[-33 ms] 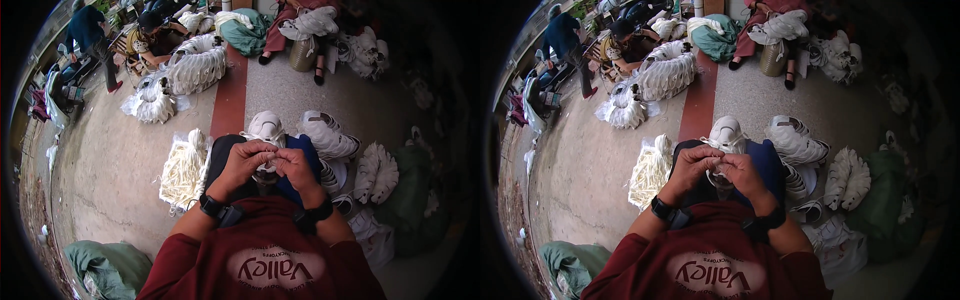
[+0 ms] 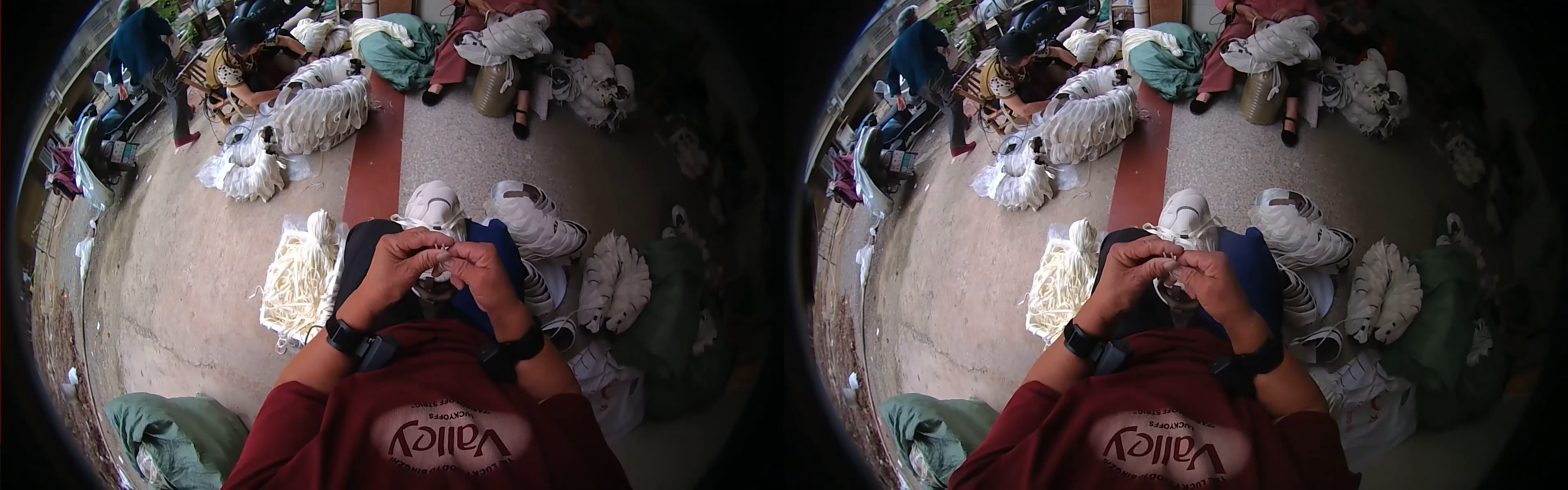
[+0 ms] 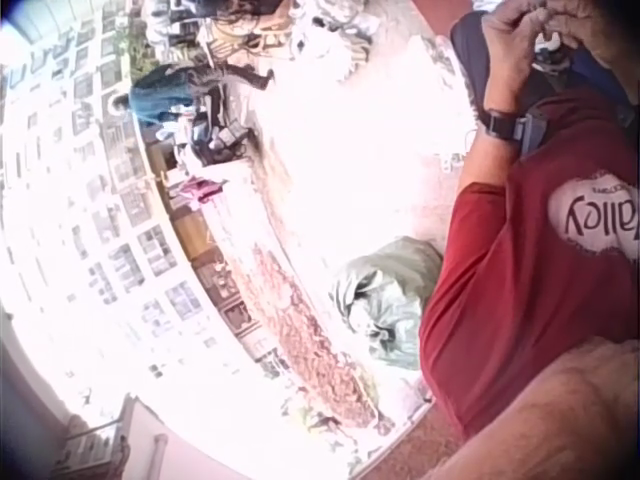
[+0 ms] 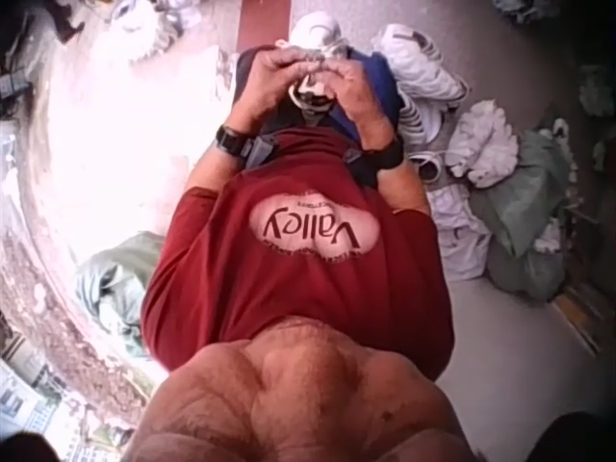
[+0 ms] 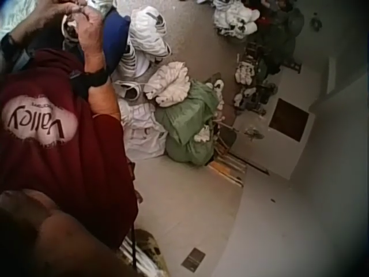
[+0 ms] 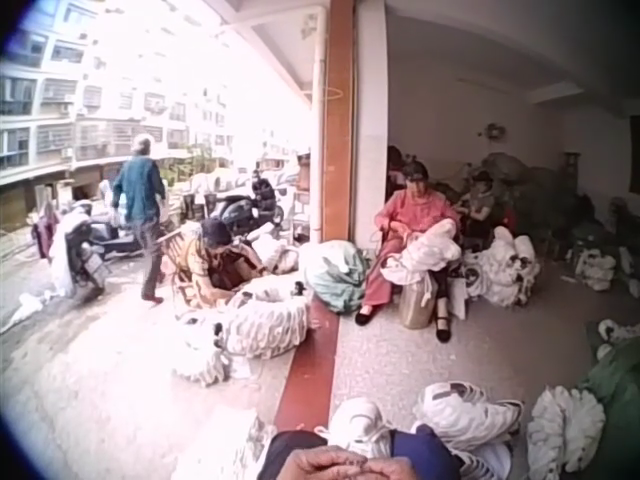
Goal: The recorder is lacing white athletic shoes while sitting on the floor with multiple shoe components and bags around them.
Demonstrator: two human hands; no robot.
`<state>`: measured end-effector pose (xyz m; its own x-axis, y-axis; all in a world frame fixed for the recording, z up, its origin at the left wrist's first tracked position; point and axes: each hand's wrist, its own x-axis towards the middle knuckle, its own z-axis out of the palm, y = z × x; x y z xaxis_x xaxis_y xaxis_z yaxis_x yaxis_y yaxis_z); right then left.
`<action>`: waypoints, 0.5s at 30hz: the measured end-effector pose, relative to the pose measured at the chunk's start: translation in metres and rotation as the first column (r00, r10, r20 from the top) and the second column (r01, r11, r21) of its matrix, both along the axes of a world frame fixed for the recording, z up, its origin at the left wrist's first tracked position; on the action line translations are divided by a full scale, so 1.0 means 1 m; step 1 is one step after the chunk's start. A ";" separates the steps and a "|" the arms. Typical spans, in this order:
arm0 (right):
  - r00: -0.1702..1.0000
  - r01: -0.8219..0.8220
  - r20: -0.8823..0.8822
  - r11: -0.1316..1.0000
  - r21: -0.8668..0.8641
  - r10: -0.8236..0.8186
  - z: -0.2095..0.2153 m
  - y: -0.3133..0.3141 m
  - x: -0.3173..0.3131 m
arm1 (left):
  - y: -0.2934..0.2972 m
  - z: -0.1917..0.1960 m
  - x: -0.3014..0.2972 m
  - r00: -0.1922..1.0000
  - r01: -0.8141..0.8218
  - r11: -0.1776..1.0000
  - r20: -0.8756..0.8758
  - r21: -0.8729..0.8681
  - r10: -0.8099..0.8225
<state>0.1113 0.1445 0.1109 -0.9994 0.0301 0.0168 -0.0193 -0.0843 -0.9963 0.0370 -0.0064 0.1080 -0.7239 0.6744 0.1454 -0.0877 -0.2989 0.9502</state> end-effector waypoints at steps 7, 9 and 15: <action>1.000 -0.030 0.000 1.000 0.005 0.030 -0.003 -0.001 0.003 | -0.006 -0.011 -0.007 0.961 0.194 0.975 0.178 0.105 -0.210; 0.998 -0.061 0.016 0.998 -0.015 0.061 -0.006 0.002 0.003 | -0.006 -0.013 -0.008 0.970 0.166 0.983 0.167 0.076 -0.177; 0.972 -0.177 0.132 0.977 -0.119 0.193 -0.013 0.007 0.003 | -0.008 -0.023 -0.012 0.964 0.258 0.965 0.058 0.041 -0.260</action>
